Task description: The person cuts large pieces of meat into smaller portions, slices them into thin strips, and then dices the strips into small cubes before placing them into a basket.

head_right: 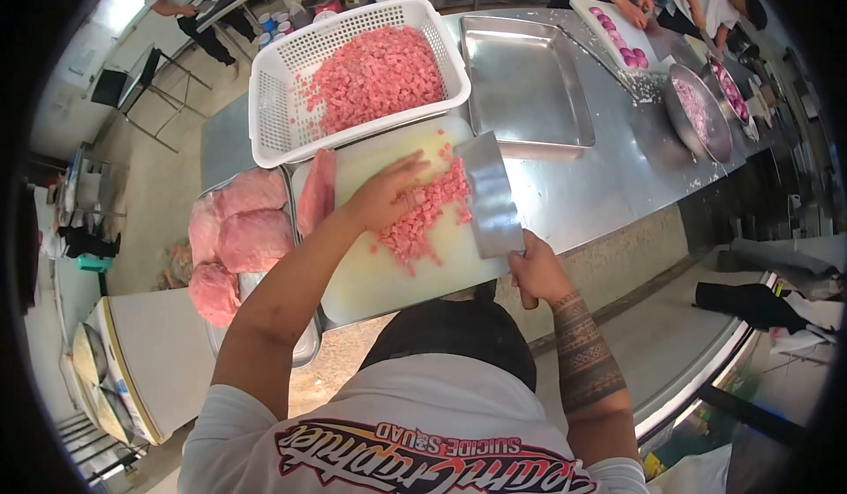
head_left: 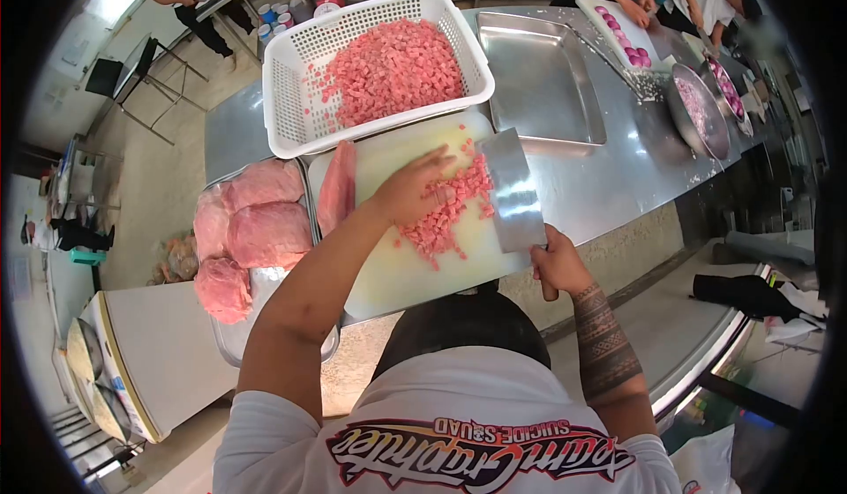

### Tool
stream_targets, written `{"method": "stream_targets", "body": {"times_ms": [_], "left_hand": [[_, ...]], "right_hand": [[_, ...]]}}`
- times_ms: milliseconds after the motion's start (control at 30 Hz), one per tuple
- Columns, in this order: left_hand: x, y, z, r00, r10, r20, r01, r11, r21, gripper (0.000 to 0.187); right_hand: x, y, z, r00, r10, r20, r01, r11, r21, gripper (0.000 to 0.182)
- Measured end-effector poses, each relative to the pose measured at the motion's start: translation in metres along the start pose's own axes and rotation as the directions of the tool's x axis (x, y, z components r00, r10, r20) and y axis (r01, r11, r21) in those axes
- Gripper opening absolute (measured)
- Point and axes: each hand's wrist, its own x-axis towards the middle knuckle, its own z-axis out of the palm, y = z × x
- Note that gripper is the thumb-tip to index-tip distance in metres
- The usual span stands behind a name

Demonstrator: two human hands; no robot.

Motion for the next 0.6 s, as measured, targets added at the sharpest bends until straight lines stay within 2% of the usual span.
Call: {"method": "stream_targets", "body": {"times_ms": [33, 100, 200, 333, 367, 467, 500, 600], "left_hand": [[0.005, -0.005, -0.002, 0.998, -0.031, -0.063, 0.033, 0.999, 0.030, 0.071], [0.020, -0.015, -0.003, 0.996, -0.062, -0.058, 0.068, 0.992, 0.108, 0.071], [0.047, -0.017, -0.001, 0.997, -0.074, -0.030, 0.078, 0.978, 0.193, 0.074], [0.093, -0.015, 0.015, 0.994, -0.109, -0.007, 0.107, 0.961, 0.255, 0.078], [0.103, -0.019, 0.023, 0.997, -0.067, 0.028, 0.056, 0.958, 0.281, 0.080], [0.101, -0.007, 0.039, 0.972, 0.047, 0.232, -0.108, 0.960, 0.258, 0.082], [0.092, -0.004, 0.044, 0.945, 0.115, 0.305, -0.216, 0.922, 0.321, 0.078], [0.048, 0.038, 0.020, 0.888, 0.066, 0.455, -0.139, 0.982, 0.130, 0.073]], "right_hand": [[-0.006, 0.000, 0.004, 1.000, 0.002, -0.014, -0.003, 1.000, -0.016, 0.025], [-0.022, 0.002, 0.012, 0.999, 0.009, -0.040, -0.011, 0.999, -0.051, 0.024], [-0.047, 0.013, 0.026, 0.993, 0.018, -0.113, -0.019, 1.000, -0.008, 0.021], [-0.074, 0.054, 0.045, 0.971, 0.110, -0.211, -0.059, 0.971, 0.232, 0.018], [-0.077, 0.062, 0.046, 0.973, 0.148, -0.178, -0.102, 0.964, 0.244, 0.020], [-0.082, 0.069, 0.056, 0.970, 0.137, -0.201, -0.077, 0.957, 0.279, 0.021], [-0.081, 0.071, 0.057, 0.970, 0.122, -0.211, -0.062, 0.961, 0.271, 0.021], [-0.071, 0.072, 0.057, 0.972, 0.097, -0.215, -0.043, 0.969, 0.244, 0.020]]}}
